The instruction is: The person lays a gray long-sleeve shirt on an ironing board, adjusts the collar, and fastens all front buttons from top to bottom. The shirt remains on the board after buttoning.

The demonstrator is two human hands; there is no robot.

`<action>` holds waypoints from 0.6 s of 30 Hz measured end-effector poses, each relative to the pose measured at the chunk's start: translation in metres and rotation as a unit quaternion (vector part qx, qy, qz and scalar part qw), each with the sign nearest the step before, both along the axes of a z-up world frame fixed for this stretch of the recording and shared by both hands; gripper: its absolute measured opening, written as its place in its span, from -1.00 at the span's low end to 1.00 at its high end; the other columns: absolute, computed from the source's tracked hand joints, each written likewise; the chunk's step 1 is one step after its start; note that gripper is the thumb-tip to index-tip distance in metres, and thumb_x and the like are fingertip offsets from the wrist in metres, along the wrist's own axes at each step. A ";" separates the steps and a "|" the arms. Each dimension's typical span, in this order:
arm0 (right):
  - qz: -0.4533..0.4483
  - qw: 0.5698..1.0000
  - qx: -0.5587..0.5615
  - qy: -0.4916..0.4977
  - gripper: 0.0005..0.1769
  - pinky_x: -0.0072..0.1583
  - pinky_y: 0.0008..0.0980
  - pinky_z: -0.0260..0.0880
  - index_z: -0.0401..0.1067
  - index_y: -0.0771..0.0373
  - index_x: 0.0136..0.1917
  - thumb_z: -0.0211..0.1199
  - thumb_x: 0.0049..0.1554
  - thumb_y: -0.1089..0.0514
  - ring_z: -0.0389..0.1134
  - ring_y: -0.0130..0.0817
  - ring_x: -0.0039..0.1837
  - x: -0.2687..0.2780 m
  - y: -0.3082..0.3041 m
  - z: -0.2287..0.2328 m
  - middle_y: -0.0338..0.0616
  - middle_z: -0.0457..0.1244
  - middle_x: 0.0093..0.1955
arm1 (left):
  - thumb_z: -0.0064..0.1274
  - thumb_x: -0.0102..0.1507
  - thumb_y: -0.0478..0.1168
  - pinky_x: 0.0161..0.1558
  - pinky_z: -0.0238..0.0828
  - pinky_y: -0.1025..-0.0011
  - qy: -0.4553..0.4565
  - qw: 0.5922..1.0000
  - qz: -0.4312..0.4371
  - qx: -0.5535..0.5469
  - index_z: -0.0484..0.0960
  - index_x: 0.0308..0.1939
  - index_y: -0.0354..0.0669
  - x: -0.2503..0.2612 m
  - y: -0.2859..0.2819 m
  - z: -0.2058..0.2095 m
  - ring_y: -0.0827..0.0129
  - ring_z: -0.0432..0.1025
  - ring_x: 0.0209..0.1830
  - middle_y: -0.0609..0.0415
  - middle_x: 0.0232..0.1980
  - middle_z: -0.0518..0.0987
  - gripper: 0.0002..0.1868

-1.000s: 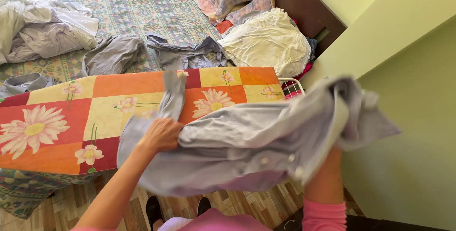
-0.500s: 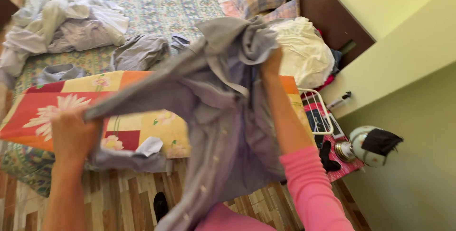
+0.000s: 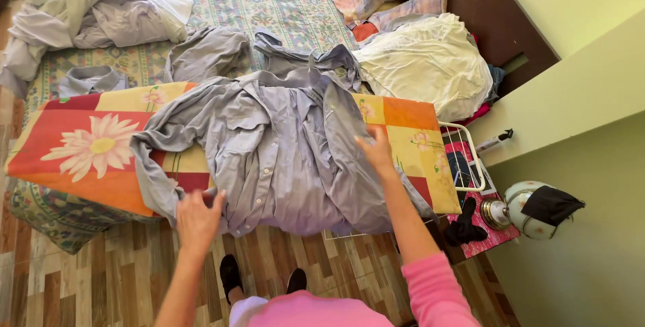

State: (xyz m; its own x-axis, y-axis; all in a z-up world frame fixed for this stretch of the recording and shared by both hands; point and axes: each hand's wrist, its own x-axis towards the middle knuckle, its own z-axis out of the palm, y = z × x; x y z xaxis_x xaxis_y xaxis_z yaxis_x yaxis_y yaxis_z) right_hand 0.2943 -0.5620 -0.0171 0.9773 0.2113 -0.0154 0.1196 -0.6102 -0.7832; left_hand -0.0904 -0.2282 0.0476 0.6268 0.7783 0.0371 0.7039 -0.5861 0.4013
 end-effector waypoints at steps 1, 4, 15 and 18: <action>-0.002 1.000 -0.003 0.003 -0.25 0.37 -0.27 0.31 0.42 -0.12 0.28 0.60 -0.10 -0.27 0.33 -0.37 0.37 -0.003 -0.024 -0.016 -0.33 0.34 0.27 | 0.14 0.23 0.32 0.08 0.43 0.01 0.003 1.000 -0.002 -0.003 0.60 -0.21 -0.20 -0.004 0.000 -0.010 -0.19 0.54 -0.07 -0.19 -0.17 0.60 -0.41; -0.074 0.988 -0.131 0.026 -0.17 0.42 -0.21 0.25 0.41 -0.11 0.33 0.56 -0.13 -0.37 0.27 -0.31 0.43 -0.022 -0.088 -0.036 -0.28 0.30 0.34 | 0.33 0.07 0.21 0.09 0.33 0.01 -0.031 0.994 0.017 0.105 0.63 -0.19 -0.05 -0.017 0.000 -0.013 -0.10 0.43 0.05 -0.07 0.00 0.47 -0.51; -0.071 0.976 -0.196 -0.062 -0.77 0.11 0.03 0.40 0.39 0.11 -0.13 0.39 0.07 0.04 0.42 0.12 0.05 -0.107 -0.111 0.064 0.01 0.32 -0.18 | 0.23 0.38 -0.49 0.08 0.30 -0.06 -0.152 0.921 0.009 0.358 0.53 -0.12 -0.43 -0.033 0.087 0.101 -0.38 0.27 0.22 -0.40 0.20 0.36 -0.86; -0.010 0.949 -0.167 -0.267 -0.93 -0.04 -0.09 0.38 0.39 0.18 -0.21 0.26 0.02 0.26 0.40 0.06 -0.12 -0.154 -0.067 0.116 0.01 0.26 -0.27 | 0.30 0.23 -0.24 0.19 0.19 -0.03 -0.115 0.928 -0.021 0.355 0.63 0.07 -0.33 -0.016 0.109 0.071 -0.24 0.27 0.29 -0.35 0.30 0.35 -0.62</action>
